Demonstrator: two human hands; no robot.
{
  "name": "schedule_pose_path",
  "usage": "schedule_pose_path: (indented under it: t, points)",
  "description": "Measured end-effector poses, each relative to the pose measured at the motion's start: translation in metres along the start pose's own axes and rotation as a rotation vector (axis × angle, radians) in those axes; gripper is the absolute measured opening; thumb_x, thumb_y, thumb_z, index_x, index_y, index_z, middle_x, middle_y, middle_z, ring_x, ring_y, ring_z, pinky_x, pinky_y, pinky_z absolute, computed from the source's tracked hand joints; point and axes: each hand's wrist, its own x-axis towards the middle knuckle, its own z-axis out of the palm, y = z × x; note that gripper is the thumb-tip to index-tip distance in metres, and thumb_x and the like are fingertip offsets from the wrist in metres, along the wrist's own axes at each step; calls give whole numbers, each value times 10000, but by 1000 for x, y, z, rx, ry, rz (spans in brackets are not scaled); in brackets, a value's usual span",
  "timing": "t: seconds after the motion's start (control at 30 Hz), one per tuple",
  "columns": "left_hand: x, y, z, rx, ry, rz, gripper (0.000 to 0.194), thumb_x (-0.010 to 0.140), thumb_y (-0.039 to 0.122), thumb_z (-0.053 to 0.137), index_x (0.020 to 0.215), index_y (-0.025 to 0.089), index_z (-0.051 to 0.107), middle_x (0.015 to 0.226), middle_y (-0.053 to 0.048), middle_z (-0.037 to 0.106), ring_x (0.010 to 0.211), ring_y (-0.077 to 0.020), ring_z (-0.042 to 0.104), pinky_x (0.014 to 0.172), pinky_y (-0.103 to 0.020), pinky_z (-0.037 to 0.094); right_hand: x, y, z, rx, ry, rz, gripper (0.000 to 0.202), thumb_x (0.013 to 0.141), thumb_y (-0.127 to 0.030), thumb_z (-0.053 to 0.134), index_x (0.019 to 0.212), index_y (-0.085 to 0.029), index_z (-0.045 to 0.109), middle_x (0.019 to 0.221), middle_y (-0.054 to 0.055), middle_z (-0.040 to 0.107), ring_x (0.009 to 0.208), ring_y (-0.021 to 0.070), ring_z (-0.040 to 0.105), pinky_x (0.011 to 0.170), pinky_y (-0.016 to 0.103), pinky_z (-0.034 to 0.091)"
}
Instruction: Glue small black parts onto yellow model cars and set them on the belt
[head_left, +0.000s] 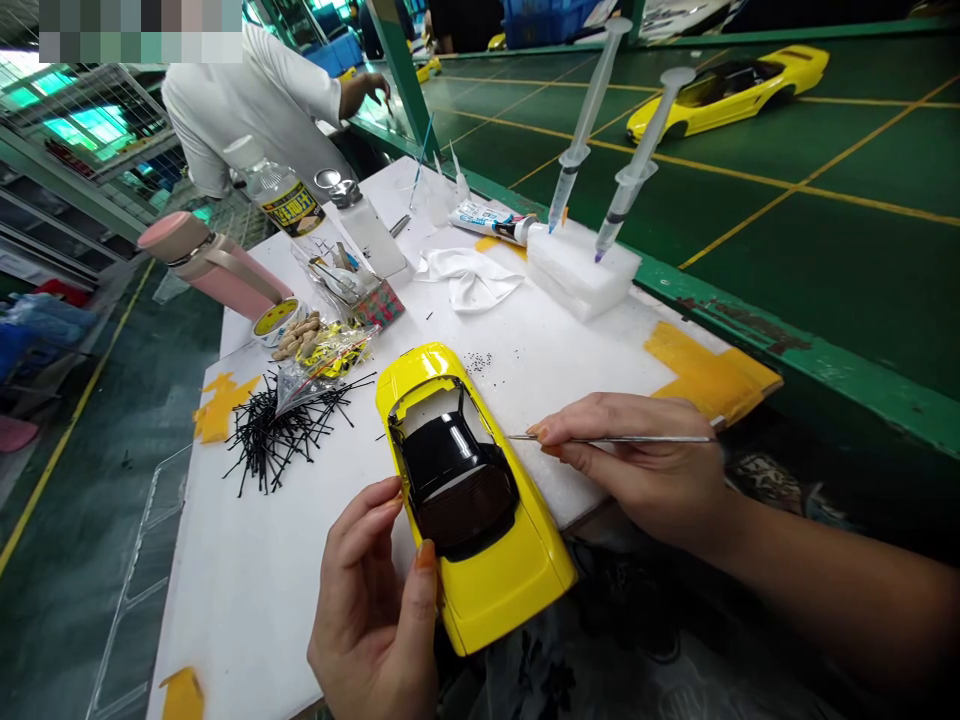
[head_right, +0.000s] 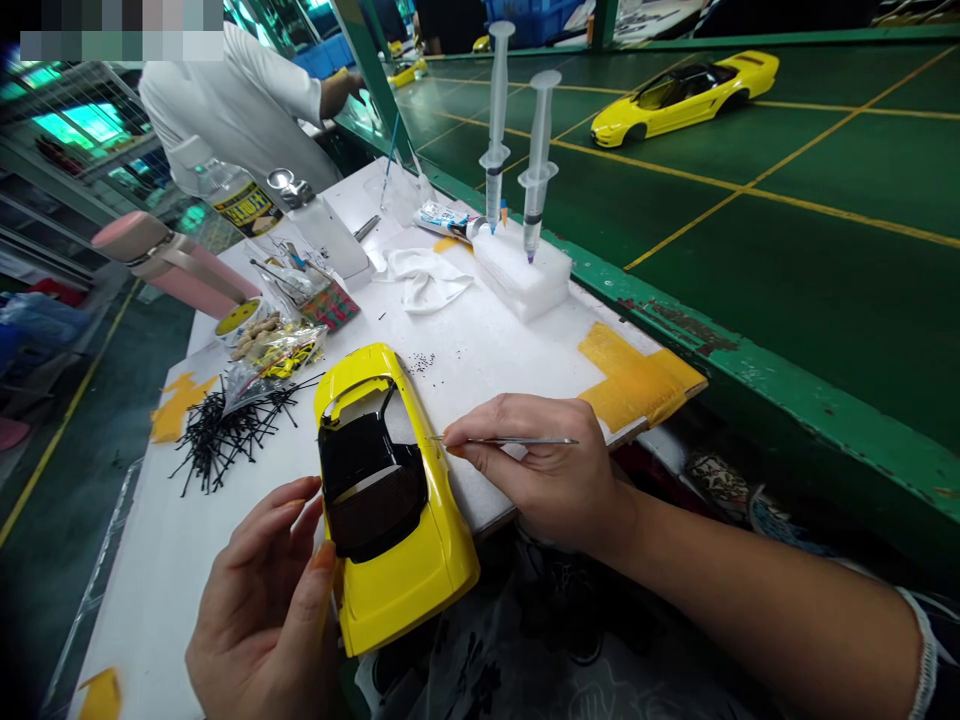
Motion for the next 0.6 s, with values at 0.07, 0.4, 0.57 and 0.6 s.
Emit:
schedule_pose_path:
  t: [0.07, 0.4, 0.57, 0.6]
  points:
    - [0, 0, 0, 0, -11, 5, 353, 945, 171, 776, 1280, 279, 743, 1458, -56, 669, 1339, -210, 654, 1155, -312, 553, 0, -1, 0, -5, 10, 15, 246, 878, -5, 785, 941, -233, 855, 904, 12, 850, 794, 148, 811, 744, 211, 663]
    - [-1, 1, 0, -4, -4, -2, 342, 945, 182, 782, 1270, 285, 750, 1459, -58, 672, 1348, -217, 649, 1153, -309, 551, 1, -1, -1, 25, -13, -7, 251, 877, -5, 776, 943, -234, 855, 907, 21, 852, 798, 174, 818, 740, 253, 682]
    - [-1, 3, 2, -1, 8, -20, 316, 952, 213, 782, 1259, 281, 752, 1461, -71, 670, 1337, -229, 658, 1150, -333, 556, 0, -1, 0, 11, -4, 5, 222, 884, -20, 781, 932, -228, 843, 903, 18, 848, 800, 162, 812, 747, 232, 659]
    - [-1, 3, 2, 4, 12, -26, 298, 957, 221, 777, 1249, 277, 755, 1452, -75, 674, 1334, -229, 660, 1147, -332, 558, -1, -1, -1, 2, 7, 21, 211, 884, -31, 786, 928, -230, 839, 904, 18, 846, 799, 162, 807, 746, 233, 652]
